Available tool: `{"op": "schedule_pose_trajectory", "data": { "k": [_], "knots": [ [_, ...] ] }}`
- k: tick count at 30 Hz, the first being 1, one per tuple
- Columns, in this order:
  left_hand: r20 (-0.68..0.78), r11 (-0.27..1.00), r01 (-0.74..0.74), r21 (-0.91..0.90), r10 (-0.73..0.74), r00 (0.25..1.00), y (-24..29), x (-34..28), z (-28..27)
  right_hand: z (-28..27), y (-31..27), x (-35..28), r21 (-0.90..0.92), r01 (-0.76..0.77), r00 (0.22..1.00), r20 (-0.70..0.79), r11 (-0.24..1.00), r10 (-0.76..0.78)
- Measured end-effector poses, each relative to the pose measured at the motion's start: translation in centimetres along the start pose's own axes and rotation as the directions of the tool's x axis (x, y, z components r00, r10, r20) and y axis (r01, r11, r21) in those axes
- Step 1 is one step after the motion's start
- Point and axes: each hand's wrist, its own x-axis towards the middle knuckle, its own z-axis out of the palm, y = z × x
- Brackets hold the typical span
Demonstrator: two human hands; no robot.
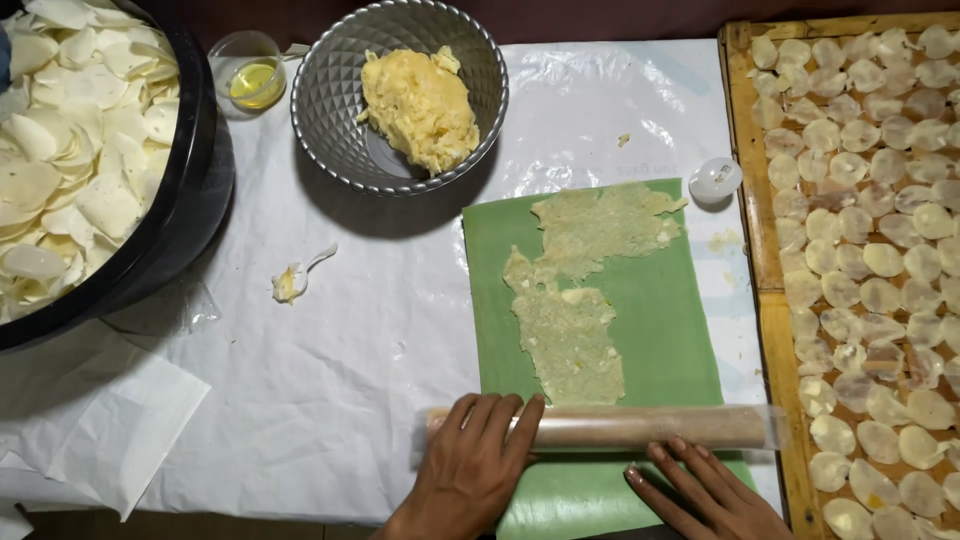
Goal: Rolling out dough into thin circles using a rolling pin and placing them on a drying tray
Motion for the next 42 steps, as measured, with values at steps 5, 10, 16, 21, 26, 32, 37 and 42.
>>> {"op": "schedule_pose_trajectory", "data": {
  "k": [5, 10, 16, 21, 26, 32, 37, 42],
  "knots": [
    [-0.027, 0.99, 0.083, 0.118, -0.08, 0.996, -3.2, 1.6, -1.3, 0.0, 0.4, -0.4, 0.095, -0.007, 1.0, -0.022, 0.995, 0.009],
    [-0.122, 0.96, 0.197, 0.199, -0.175, 0.977, -7.1, 3.4, -1.2, -1.7, -1.4, 1.6, 0.124, -0.07, 0.997, -0.033, 0.99, 0.074],
    [-0.16, 0.969, 0.149, 0.2, -0.117, 0.98, -10.1, 7.9, -1.6, -0.6, -0.5, 2.6, 0.089, 0.058, 0.998, 0.012, 0.994, -0.059],
    [-0.114, 0.98, 0.049, 0.191, -0.027, 0.993, -12.3, 10.9, -1.0, -7.1, 3.5, 10.6, 0.257, -0.012, 0.998, 0.059, 0.966, -0.003],
    [-0.087, 0.982, -0.012, 0.188, 0.029, 0.996, -13.5, 13.9, 0.8, -6.1, 11.6, 23.5, 0.124, -0.152, 0.955, -0.238, 0.981, 0.178],
    [-0.112, 0.992, 0.025, 0.128, -0.011, 0.994, -14.3, 15.4, 1.2, -1.3, 14.1, 29.8, 0.152, -0.331, 0.94, -0.032, 0.931, 0.339],
    [-0.258, 0.965, 0.079, 0.25, -0.013, 0.966, -13.4, 15.0, 3.0, -1.2, 12.8, 28.3, 0.035, -0.363, 0.932, 0.022, 0.931, 0.362],
    [-0.216, 0.986, 0.041, 0.163, -0.005, 0.976, -11.1, 12.4, 2.9, 0.7, 11.9, 25.2, -0.026, -0.261, 0.959, -0.122, 0.965, 0.256]
  ]
}}
